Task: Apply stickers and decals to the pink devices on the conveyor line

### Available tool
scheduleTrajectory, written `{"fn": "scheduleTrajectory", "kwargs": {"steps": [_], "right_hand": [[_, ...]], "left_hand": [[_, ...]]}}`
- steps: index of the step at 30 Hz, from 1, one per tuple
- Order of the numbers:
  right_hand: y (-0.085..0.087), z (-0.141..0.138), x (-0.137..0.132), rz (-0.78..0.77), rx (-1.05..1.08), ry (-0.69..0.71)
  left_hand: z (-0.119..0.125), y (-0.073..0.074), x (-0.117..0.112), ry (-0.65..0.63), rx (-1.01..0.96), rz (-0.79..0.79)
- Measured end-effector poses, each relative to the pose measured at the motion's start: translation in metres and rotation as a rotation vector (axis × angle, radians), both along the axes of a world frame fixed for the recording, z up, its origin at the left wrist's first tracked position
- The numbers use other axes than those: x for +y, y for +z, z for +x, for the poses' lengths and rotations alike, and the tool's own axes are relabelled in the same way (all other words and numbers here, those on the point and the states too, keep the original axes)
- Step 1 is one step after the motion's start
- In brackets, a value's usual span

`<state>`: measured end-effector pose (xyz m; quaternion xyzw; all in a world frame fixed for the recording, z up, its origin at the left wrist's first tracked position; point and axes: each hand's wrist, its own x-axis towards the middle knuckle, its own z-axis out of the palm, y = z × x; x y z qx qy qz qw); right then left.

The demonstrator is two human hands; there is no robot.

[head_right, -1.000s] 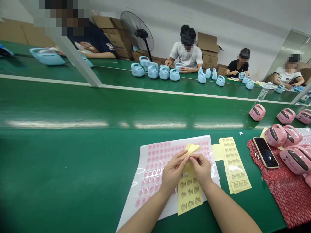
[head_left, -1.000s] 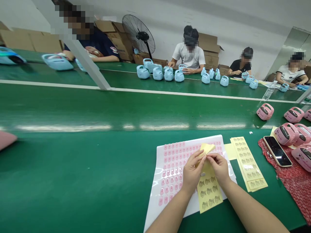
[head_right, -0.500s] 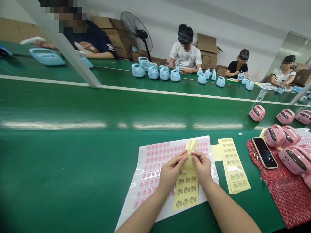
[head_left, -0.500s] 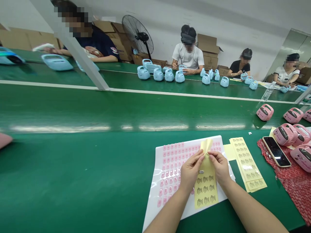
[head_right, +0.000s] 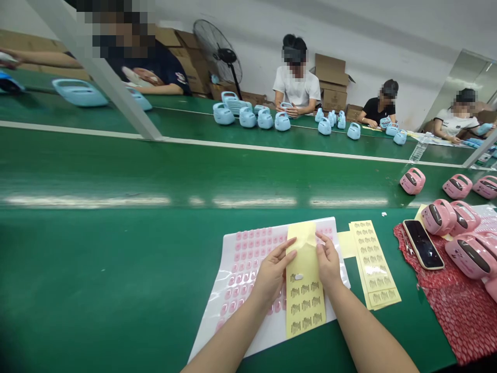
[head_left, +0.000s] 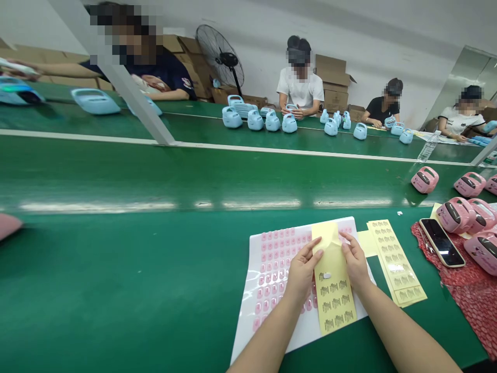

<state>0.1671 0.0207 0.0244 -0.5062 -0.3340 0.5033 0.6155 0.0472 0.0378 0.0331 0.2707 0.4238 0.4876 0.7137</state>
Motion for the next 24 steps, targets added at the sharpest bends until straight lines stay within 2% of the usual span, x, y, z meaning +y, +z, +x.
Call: {"fn": "scheduleTrajectory", "kwargs": {"steps": [5, 11, 16, 20, 24], "right_hand": [[0.0037, -0.0009, -0.0003, -0.044, 0.109, -0.013], [0.0022, 0.0026, 0.0019, -0.03, 0.05, 0.003], [-0.0028, 0.0021, 0.0041, 0.036, -0.012, 0.059], [-0.0053, 0.0025, 0.005, 0.096, -0.047, 0.052], [-0.0038, 0.0059, 0.0064, 0.023, 0.0, 0.056]], "left_hand": [[-0.0022, -0.0017, 0.0022, 0.028, 0.012, 0.016], [-0.0037, 0.0, 0.0022, -0.063, 0.091, 0.046], [-0.004, 0.0035, 0.0036, 0.004, 0.05, 0.003], [-0.0052, 0.0043, 0.0055, 0.031, 0.035, 0.0], [-0.0072, 0.0029, 0.0046, 0.013, 0.105, 0.054]]}}
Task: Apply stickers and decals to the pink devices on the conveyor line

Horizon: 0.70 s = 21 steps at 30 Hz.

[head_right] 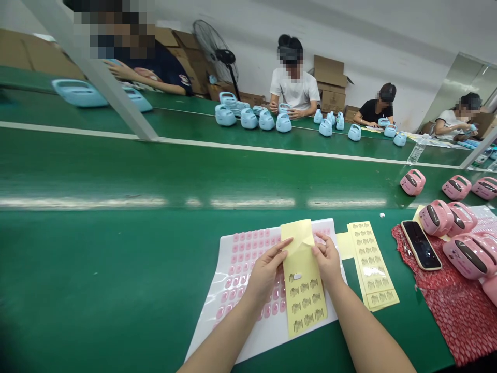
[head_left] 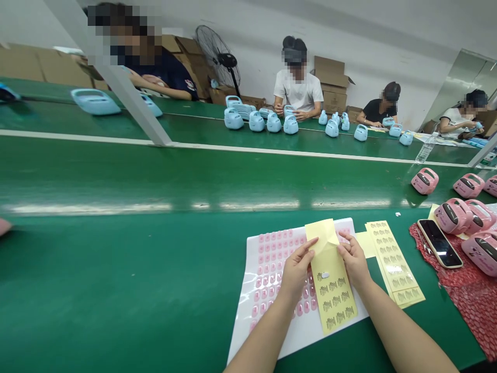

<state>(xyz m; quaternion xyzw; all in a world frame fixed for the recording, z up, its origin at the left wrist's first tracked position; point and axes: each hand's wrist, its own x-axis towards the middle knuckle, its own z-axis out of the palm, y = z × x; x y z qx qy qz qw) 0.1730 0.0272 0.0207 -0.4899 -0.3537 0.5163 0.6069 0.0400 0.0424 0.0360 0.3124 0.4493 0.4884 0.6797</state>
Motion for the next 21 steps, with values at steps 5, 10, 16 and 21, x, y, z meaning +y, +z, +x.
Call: {"fn": "scheduleTrajectory", "kwargs": {"steps": [5, 10, 16, 21], "right_hand": [[-0.001, 0.002, 0.001, -0.074, 0.006, -0.01], [-0.005, 0.002, 0.002, -0.049, -0.017, -0.049], [-0.006, 0.003, 0.002, 0.03, -0.056, -0.094], [-0.01, 0.003, 0.002, 0.038, -0.105, -0.038]], "left_hand": [[-0.001, 0.003, -0.003, -0.002, 0.05, 0.113], [-0.001, 0.007, -0.002, 0.042, 0.075, 0.111], [-0.003, 0.001, -0.001, -0.061, 0.027, 0.09], [-0.003, -0.001, 0.002, -0.078, -0.072, -0.024]]}}
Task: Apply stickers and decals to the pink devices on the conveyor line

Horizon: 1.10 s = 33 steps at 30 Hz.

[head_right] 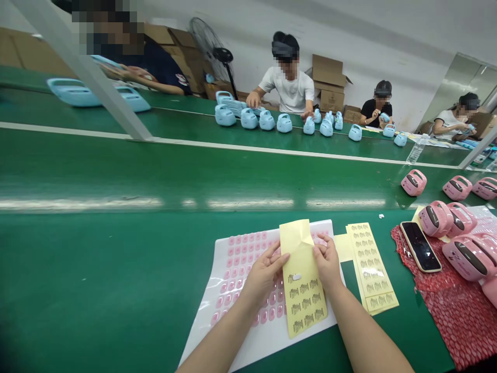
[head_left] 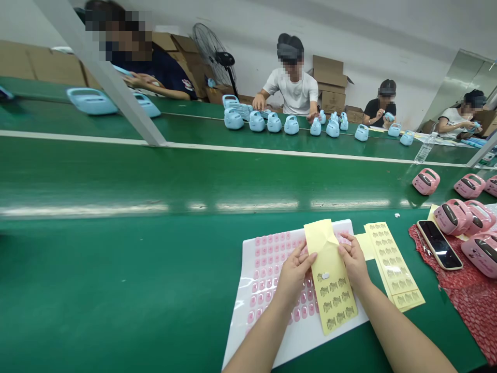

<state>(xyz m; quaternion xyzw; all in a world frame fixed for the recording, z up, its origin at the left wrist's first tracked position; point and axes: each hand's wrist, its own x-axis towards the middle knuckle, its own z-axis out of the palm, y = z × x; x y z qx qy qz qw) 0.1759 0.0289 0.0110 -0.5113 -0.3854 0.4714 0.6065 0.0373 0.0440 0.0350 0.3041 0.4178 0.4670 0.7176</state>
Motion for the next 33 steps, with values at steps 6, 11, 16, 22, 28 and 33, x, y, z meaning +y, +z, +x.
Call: {"fn": "scheduleTrajectory", "kwargs": {"steps": [6, 11, 16, 22, 28, 33], "right_hand": [[0.004, -0.008, -0.01, 0.261, -0.631, -0.242], [0.012, -0.016, -0.019, 0.322, -0.952, -0.22], [0.014, -0.019, -0.023, 0.37, -1.018, -0.169], [0.014, -0.019, -0.024, 0.406, -0.983, -0.128], [0.018, -0.019, -0.024, 0.426, -0.963, -0.121], [0.02, -0.018, -0.024, 0.494, -1.036, -0.143]], "left_hand": [[0.005, 0.003, -0.002, 0.051, -0.012, -0.023], [0.008, 0.001, -0.004, 0.139, -0.108, -0.05], [0.013, 0.001, -0.009, 0.143, -0.237, -0.067], [0.015, 0.002, -0.012, 0.092, -0.28, -0.09], [0.014, 0.001, -0.01, 0.079, -0.298, -0.112], [0.014, 0.0, -0.009, 0.063, -0.258, -0.099]]}}
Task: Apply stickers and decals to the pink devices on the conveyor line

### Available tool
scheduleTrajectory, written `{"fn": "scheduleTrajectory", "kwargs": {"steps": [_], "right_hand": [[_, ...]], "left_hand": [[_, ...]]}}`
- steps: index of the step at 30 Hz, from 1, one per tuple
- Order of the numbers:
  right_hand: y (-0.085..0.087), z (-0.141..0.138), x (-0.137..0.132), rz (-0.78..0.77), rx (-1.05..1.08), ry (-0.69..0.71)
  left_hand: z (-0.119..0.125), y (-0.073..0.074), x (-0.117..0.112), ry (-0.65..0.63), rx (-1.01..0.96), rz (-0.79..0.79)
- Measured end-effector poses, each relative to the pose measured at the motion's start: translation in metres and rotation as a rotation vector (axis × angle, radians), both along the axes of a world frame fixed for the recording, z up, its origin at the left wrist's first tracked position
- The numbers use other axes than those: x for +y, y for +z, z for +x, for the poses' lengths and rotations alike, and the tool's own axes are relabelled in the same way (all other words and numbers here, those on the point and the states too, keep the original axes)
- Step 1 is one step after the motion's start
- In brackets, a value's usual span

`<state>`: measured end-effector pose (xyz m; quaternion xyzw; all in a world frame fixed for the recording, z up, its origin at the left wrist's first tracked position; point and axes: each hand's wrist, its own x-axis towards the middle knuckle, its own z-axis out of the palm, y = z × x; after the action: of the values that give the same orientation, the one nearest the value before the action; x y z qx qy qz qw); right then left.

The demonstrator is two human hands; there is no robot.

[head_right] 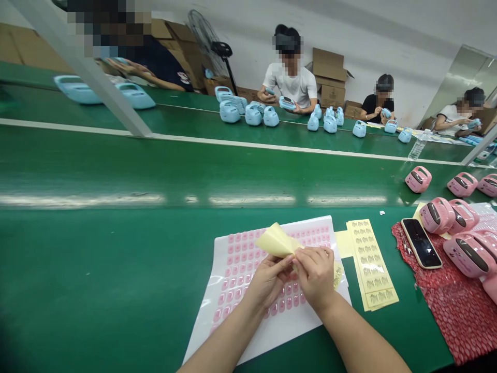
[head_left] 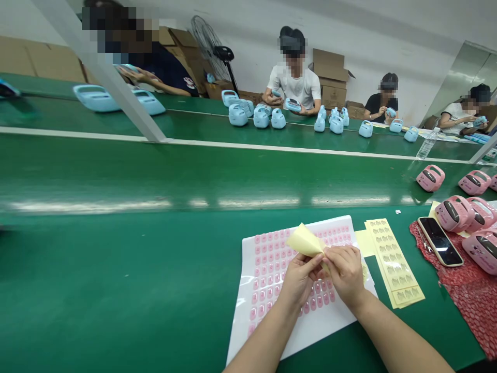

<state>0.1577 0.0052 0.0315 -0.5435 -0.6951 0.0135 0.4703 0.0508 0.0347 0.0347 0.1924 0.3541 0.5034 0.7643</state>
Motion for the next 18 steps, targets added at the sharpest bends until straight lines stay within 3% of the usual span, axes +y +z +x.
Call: {"fn": "scheduleTrajectory", "kwargs": {"steps": [5, 11, 18], "right_hand": [[-0.0036, 0.0003, 0.0024, 0.005, -0.003, -0.027], [-0.0087, 0.0013, 0.0052, 0.138, 0.011, -0.067], [-0.0073, 0.0008, 0.0044, 0.105, 0.026, -0.059]], "left_hand": [[0.0002, -0.0023, 0.0009, 0.008, 0.018, 0.026], [-0.0002, -0.0004, 0.0015, 0.013, 0.001, 0.073], [0.0002, -0.0028, 0.0028, 0.047, 0.012, 0.111]]}}
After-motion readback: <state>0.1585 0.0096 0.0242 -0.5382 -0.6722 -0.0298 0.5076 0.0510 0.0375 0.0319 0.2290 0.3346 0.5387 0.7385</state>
